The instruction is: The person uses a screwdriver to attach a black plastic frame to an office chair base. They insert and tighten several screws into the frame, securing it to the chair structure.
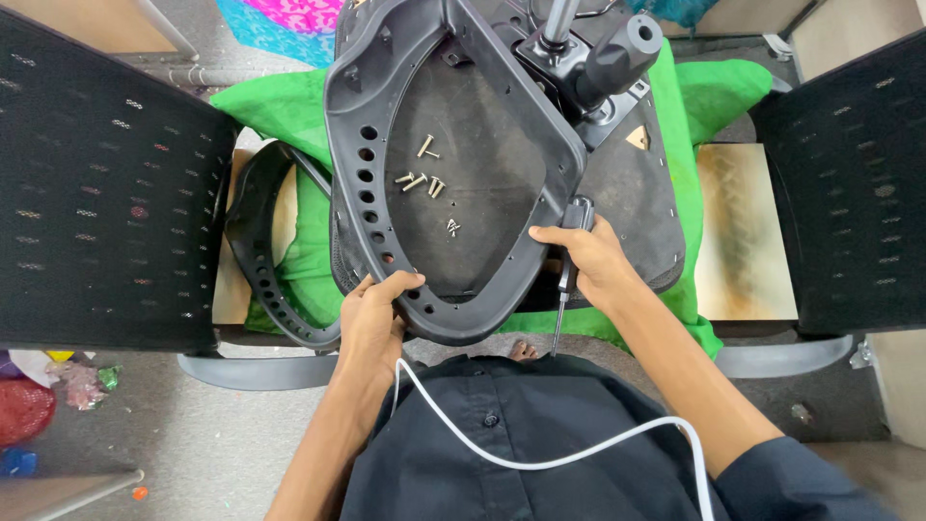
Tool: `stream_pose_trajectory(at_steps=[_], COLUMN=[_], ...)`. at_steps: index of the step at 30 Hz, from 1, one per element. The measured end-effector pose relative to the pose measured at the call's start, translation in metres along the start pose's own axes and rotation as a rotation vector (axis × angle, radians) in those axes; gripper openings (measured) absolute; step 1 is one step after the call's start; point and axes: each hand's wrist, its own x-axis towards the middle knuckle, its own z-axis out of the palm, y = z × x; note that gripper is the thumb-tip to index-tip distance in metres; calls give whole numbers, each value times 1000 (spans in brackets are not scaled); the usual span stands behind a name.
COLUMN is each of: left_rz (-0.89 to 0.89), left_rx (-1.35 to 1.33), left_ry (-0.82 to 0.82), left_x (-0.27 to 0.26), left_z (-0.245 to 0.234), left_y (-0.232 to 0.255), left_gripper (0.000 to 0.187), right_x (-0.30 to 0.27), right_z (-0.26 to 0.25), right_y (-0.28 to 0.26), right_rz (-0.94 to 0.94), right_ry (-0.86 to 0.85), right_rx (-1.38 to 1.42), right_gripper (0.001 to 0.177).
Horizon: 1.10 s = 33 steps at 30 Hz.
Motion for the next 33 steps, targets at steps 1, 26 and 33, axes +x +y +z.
stream_pose_trajectory(at_steps=[1, 26, 33], left_rz=[-1, 665, 1326], left_rx=[29, 1758, 1460], left_ry=[-1, 87, -893], left_x=[-2, -25, 6], left_z=[1, 29, 41], left_y=[1, 85, 89], left_gripper=[28, 53, 40], right_x=[1, 3, 7], right_z=[-1, -1, -4], right_y=[0, -3, 3], right_rz=[-6, -16, -35], right_ry=[2, -11, -27], right_rx=[1, -51, -43], right_gripper=[32, 30, 32])
